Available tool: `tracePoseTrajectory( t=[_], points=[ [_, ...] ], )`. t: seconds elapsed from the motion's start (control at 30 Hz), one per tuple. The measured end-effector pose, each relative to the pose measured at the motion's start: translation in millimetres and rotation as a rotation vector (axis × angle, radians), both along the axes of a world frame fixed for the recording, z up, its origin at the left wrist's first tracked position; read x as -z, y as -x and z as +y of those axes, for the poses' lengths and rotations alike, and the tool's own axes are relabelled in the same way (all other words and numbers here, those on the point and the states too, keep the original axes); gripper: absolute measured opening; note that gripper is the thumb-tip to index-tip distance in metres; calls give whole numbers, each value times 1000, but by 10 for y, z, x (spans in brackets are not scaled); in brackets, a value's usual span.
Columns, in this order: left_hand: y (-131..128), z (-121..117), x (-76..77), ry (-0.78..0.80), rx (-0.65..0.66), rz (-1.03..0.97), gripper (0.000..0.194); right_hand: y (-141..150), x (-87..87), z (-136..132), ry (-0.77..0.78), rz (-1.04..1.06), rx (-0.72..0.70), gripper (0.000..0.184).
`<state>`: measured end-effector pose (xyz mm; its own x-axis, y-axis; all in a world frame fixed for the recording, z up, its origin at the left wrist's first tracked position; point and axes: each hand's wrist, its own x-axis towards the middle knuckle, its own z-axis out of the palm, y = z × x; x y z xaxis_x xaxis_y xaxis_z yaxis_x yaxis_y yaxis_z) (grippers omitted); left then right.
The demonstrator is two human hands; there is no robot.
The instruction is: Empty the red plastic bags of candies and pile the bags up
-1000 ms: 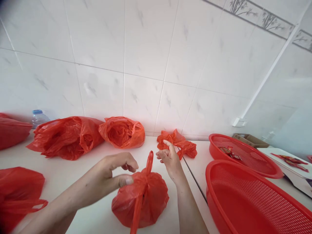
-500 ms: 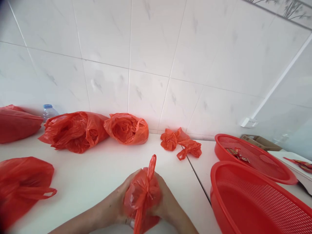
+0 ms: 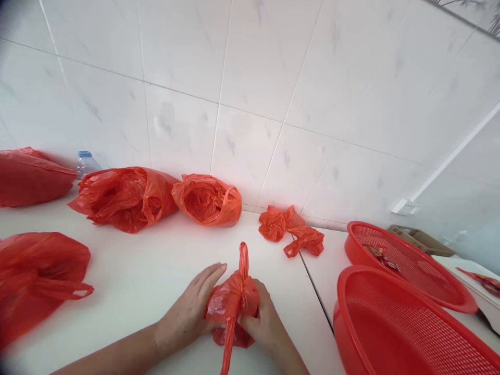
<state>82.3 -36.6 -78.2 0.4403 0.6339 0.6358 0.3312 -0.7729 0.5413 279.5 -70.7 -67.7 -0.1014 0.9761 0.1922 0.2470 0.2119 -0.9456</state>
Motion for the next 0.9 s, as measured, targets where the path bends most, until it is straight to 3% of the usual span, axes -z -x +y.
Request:
tracePoseTrajectory(
  t=[0.03, 0.1, 0.2, 0.33, 0.43, 0.5, 0.77, 0.9],
  points=[
    [37, -10, -11, -198, -40, 61, 80, -91, -22, 7, -20, 22, -40, 55],
    [82, -60, -53, -486, -75, 171, 69, -221, -71, 29, -29, 68, -49, 57],
    [82, -175, -134, -638, -48, 306, 46, -230, -197, 107, 10, 33, 18, 52],
    [68, -250, -181, -618, -4, 382, 35, -22, -422, 267, 62, 87, -60, 41],
    [92, -239, -172, -576, 31, 375, 27, 82, -475, 357, 171, 218, -108, 34],
    [101, -231, -166, -574, 71, 334, 24, 78, -424, 394, 183, 188, -61, 33],
    [-56, -333, -138, -481, 279, 164, 17, -195, 15, 573, 20, -9, 390, 34],
    [-97, -375, -146, -490, 335, 93, 25, -262, 105, 634, 25, -11, 457, 37]
  ],
)
